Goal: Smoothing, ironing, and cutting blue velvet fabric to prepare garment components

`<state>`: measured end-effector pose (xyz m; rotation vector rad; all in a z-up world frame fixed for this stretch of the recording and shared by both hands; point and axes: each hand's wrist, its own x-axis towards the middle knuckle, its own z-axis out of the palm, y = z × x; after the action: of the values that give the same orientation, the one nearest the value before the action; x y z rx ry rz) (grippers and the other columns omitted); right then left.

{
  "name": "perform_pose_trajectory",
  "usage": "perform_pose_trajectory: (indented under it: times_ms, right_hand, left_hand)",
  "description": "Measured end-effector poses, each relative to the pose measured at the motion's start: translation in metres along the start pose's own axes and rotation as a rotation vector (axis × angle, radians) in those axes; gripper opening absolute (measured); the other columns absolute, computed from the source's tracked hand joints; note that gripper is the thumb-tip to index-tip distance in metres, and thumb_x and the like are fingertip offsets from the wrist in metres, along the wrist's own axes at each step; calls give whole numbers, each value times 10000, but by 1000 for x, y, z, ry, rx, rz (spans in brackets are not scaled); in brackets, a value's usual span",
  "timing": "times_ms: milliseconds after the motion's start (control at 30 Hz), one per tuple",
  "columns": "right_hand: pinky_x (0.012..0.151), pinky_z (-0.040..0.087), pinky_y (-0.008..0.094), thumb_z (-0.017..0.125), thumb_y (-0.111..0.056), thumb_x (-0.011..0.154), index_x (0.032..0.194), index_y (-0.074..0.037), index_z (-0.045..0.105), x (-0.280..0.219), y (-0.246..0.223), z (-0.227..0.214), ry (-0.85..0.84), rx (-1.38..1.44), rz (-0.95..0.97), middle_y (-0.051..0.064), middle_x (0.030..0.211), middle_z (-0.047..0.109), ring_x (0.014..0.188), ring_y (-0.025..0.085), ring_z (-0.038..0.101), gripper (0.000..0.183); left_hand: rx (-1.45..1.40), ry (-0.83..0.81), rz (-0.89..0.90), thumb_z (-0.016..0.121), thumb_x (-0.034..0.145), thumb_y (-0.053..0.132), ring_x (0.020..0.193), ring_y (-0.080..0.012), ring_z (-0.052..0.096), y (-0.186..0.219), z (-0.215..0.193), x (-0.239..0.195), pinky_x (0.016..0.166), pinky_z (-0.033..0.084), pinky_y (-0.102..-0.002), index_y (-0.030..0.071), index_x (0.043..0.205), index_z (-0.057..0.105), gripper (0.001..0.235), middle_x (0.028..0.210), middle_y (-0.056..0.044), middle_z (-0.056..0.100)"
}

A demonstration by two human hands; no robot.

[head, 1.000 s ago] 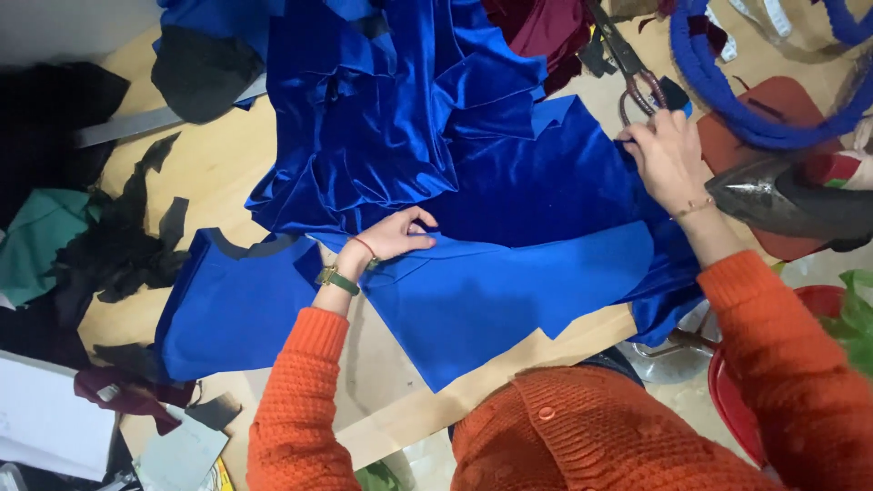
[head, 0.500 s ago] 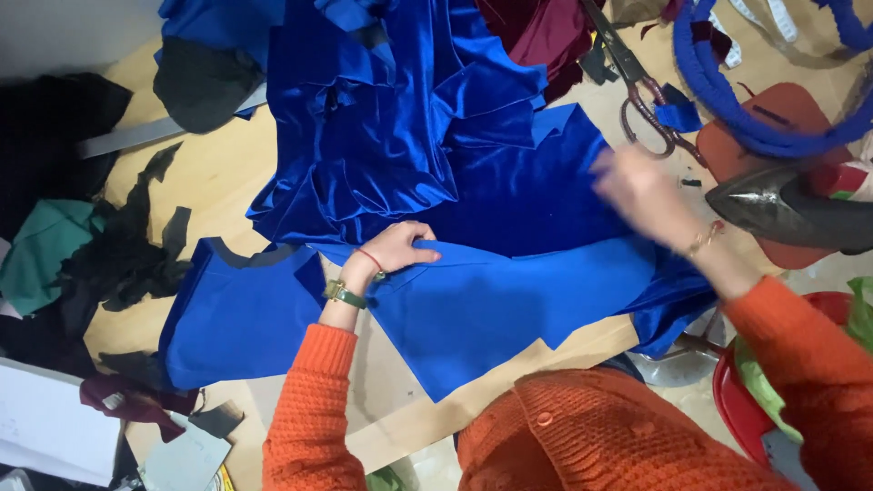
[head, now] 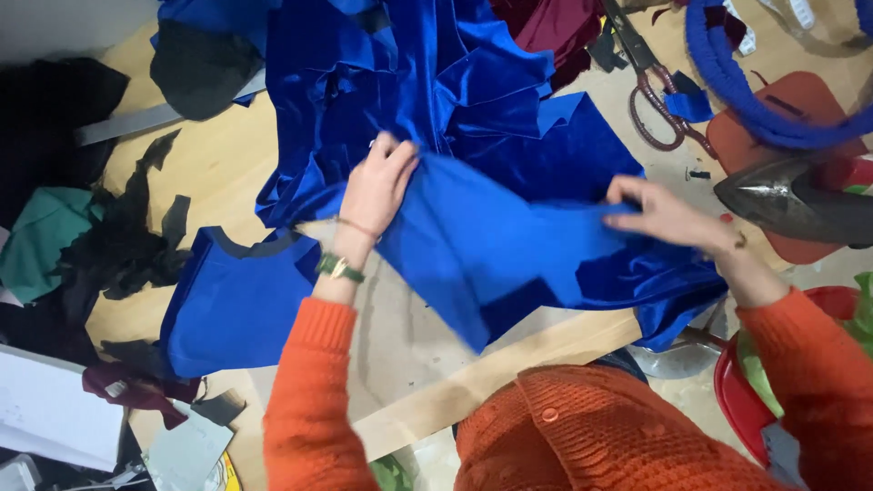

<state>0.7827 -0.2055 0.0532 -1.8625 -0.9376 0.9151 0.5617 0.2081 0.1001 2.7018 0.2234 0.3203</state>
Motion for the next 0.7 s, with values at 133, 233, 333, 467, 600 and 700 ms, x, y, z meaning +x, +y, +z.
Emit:
perform_pose_trajectory:
  times_ms: [133, 233, 333, 467, 600, 700]
  right_hand:
    - [965, 413, 401, 868, -89, 804, 1199, -85, 607, 35, 6, -18, 226, -158, -40, 64, 1026, 611, 1012, 229, 560, 473]
    - [956, 300, 457, 861, -242, 837, 1367, -200, 545, 33, -25, -18, 437, -563, -6, 69, 1311, 410, 1190, 327, 395, 619]
    - [989, 281, 514, 664, -415, 1020, 1347, -124, 600, 18, -18, -9, 518, -627, -82, 182, 1263, 463, 1231, 381, 396, 442]
    - [1050, 417, 392, 820, -189, 909, 1223, -172, 680, -15, -14, 25, 407, -615, -279, 29, 1181, 632, 1165, 273, 595, 344]
    - [875, 475, 410, 673, -352, 948, 1192, -187, 677, -46, -30, 64, 101, -881, -640, 71, 1175, 678, 1074, 257, 639, 295]
    - [821, 482, 405, 666, -307, 957, 1108, -144, 684, -46, -38, 75, 47, -893, -649, 67, 1111, 675, 977, 260, 663, 223]
  left_hand:
    - [545, 409, 144, 662, 1022, 270, 1081, -267, 607, 9, 18, 35, 832, 490, -375, 278, 1311, 617, 292, 1302, -85, 536]
    - [454, 432, 19, 859, 787, 349, 1215, -340, 569, 44, 74, 25, 999, 455, -559, 280, 1190, 670, 450, 1280, -75, 584]
    - [218, -151, 90, 513, 885, 329, 638, -280, 557, 149, 58, -23, 557, 407, -458, 151, 734, 650, 271, 770, -76, 605]
    - [236, 20, 306, 766, 825, 427, 971, -287, 582, 141, 129, -134, 829, 447, -457, 208, 1250, 583, 512, 1194, -54, 532]
    - [367, 1, 22, 722, 844, 240, 852, -276, 639, 142, 108, -159, 762, 488, -417, 130, 1206, 619, 392, 1032, -102, 629]
    - [490, 59, -98, 606, 918, 176, 747, -239, 614, 153, 78, -153, 703, 471, -379, 143, 1035, 623, 122, 902, -63, 601]
